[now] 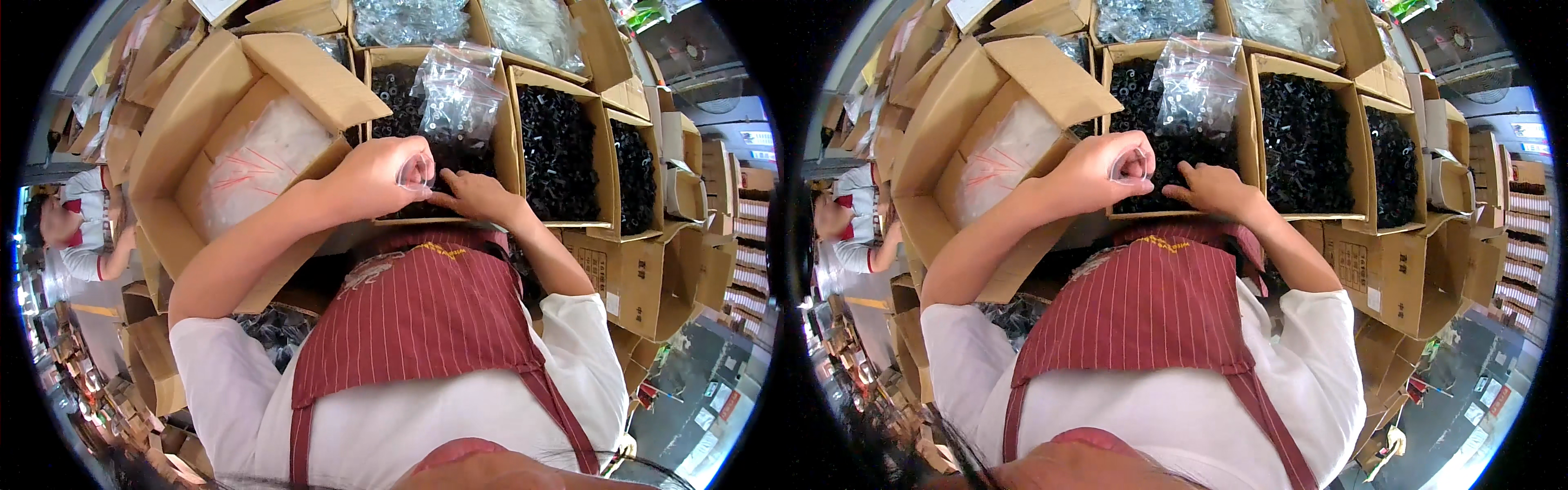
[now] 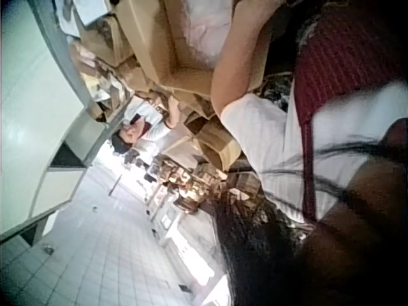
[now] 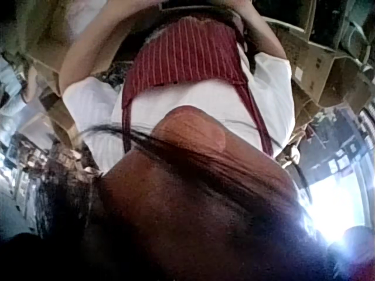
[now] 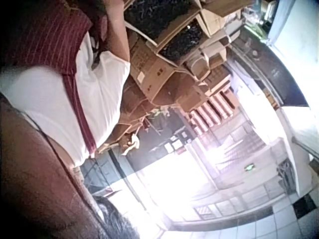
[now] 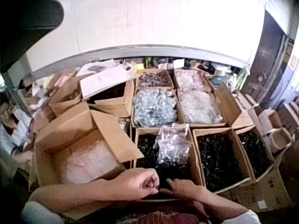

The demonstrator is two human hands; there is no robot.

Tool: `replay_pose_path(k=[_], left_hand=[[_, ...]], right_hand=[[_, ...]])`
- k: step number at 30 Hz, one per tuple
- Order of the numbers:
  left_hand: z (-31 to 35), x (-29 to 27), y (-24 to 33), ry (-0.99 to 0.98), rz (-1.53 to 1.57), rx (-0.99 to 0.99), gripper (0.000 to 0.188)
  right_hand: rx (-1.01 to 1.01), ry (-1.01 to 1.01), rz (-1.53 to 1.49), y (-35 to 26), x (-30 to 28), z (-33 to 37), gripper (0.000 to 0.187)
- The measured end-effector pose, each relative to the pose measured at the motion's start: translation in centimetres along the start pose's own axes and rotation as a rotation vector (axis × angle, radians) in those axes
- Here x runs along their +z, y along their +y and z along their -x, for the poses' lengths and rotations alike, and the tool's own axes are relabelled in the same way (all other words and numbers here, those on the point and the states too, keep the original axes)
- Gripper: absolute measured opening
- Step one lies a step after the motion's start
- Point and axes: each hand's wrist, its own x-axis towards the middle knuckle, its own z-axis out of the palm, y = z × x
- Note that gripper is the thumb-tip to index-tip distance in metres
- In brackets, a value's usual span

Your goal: Sorting small black plastic or rubber parts from boxes into small plastic bags.

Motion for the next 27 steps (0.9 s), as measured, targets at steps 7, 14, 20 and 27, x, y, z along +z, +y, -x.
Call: replay_pose_path(k=[7,14,20,27], left_hand=[[0.1,0.2,-0.5,-0.062,-0.052,0.122,0.023],[0.0,0.3,-0.4,0.044,0.019,0.022,0.021],[-0.3,0.5,-0.4,0.168,0.14,-0.037,0.02],[-0.5,0.6,-0.2,0.127,0.208,-0.013,0.014]], right_hand=[[-0.206,0.183,-0.12,0.2,0.2,0.7,0.05],[-0.032,0.292,-1.161,1.1,-2.7,-0.3,0.042],[0.121,-0.137,-2.093,3.4,-0.5,-0.3,0.055],[-0.116,-0.153,-2.468,1.7,-0.7,1.3,0.054]])
